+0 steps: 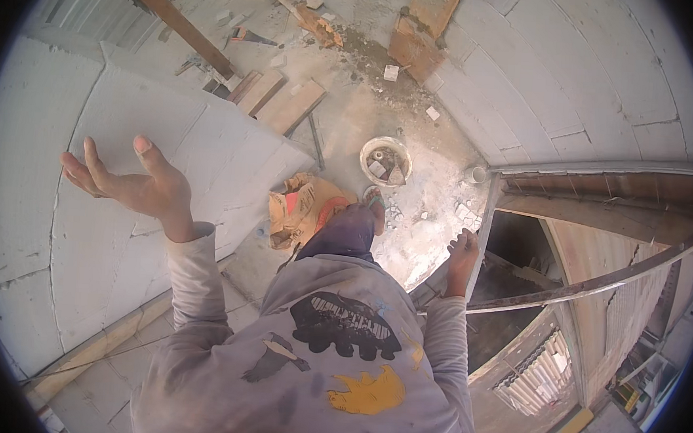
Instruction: The person secures a wooden plank to a white block wall using pliers and nails, then threads a wire through the plank and along the wall. The person repeatedly uses pliers to drive nails into the plank and adjusts the wire with both hands.
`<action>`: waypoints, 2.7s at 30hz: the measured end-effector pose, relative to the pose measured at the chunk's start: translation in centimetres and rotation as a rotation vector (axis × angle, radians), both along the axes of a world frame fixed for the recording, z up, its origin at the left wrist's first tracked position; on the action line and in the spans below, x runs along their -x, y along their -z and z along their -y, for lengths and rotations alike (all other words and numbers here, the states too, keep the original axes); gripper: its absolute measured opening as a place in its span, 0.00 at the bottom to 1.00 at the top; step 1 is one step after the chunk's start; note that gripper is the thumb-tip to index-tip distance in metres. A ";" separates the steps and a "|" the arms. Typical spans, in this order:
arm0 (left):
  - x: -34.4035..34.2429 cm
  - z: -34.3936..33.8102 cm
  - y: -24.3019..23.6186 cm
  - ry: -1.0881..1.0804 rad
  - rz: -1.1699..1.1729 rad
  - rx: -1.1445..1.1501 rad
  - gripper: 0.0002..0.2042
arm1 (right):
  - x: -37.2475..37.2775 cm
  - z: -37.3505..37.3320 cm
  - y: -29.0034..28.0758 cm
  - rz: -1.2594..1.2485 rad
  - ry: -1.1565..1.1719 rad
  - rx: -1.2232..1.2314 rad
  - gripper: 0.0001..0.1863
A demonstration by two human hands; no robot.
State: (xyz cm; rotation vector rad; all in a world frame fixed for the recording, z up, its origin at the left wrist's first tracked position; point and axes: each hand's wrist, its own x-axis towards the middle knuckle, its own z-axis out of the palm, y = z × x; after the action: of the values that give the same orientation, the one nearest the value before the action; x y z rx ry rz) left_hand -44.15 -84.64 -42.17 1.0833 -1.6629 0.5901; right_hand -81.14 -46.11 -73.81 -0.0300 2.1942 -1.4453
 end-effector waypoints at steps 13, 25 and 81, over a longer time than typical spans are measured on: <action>5.5 2.3 -0.4 -0.468 -0.068 -0.209 0.39 | 18.7 22.7 7.2 -0.146 -0.594 -0.159 0.14; 11.1 7.7 2.1 -1.092 -0.307 -0.104 0.44 | 25.6 60.6 5.8 -0.283 -1.373 -0.051 0.16; 1.2 35.1 25.9 -1.150 -2.305 -0.873 0.26 | -51.5 133.0 7.8 -0.625 -2.234 0.055 0.14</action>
State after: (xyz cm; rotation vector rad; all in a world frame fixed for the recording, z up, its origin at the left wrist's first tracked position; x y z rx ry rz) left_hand -45.40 -119.71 -68.11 1.8484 0.9639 -0.8138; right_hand -29.66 -179.13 -81.60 -2.1899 0.9330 -0.0070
